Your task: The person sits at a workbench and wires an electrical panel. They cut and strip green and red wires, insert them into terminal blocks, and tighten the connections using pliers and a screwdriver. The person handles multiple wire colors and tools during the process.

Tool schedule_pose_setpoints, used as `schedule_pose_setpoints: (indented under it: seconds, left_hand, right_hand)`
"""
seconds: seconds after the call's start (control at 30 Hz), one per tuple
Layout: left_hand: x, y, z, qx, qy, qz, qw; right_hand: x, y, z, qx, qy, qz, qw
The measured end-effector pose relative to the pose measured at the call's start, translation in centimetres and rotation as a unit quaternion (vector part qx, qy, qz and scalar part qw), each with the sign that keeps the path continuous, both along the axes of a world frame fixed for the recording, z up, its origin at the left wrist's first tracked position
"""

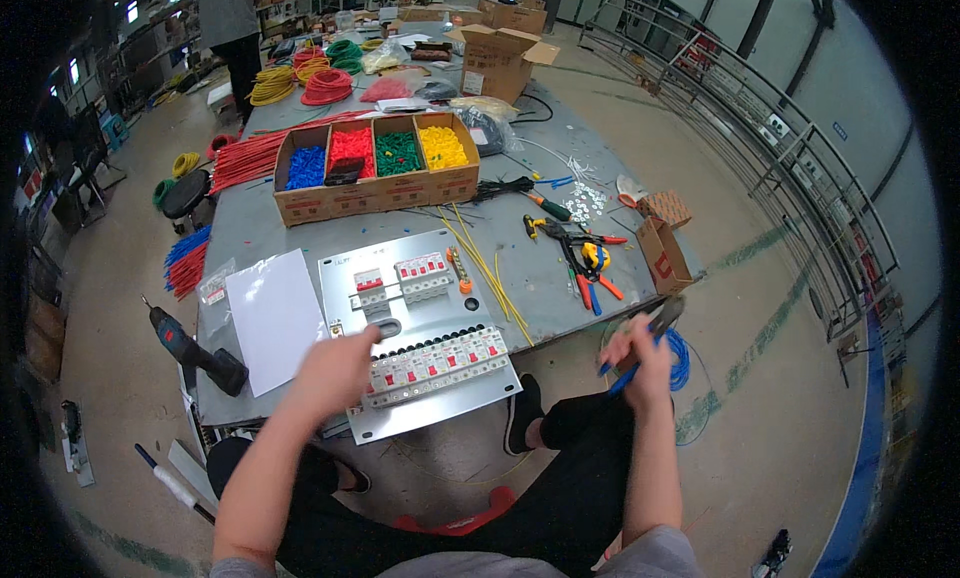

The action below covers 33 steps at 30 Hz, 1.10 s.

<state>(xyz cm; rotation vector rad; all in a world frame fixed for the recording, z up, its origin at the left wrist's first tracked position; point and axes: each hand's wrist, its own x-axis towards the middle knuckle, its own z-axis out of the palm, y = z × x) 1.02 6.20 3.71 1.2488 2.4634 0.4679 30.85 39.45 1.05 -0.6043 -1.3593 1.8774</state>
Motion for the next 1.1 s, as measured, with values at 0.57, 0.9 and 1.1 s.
schedule_pose_setpoints:
  seconds: [0.57,0.9,1.1]
  left_hand:
    - [-4.1,1.3,-5.7,0.072,0.051,0.206,0.975]
    - [-3.8,2.2,-7.2,0.098,0.109,0.187,0.971]
    - [-2.4,3.0,-6.8,0.123,0.096,0.174,0.972]
  right_hand:
    - [-10.7,8.9,-8.2,0.199,-0.462,0.174,0.847]
    - [-13.9,10.7,-13.3,0.401,-0.536,0.152,0.727]
    - [-11.9,12.5,-6.7,0.517,-0.494,-0.026,0.698]
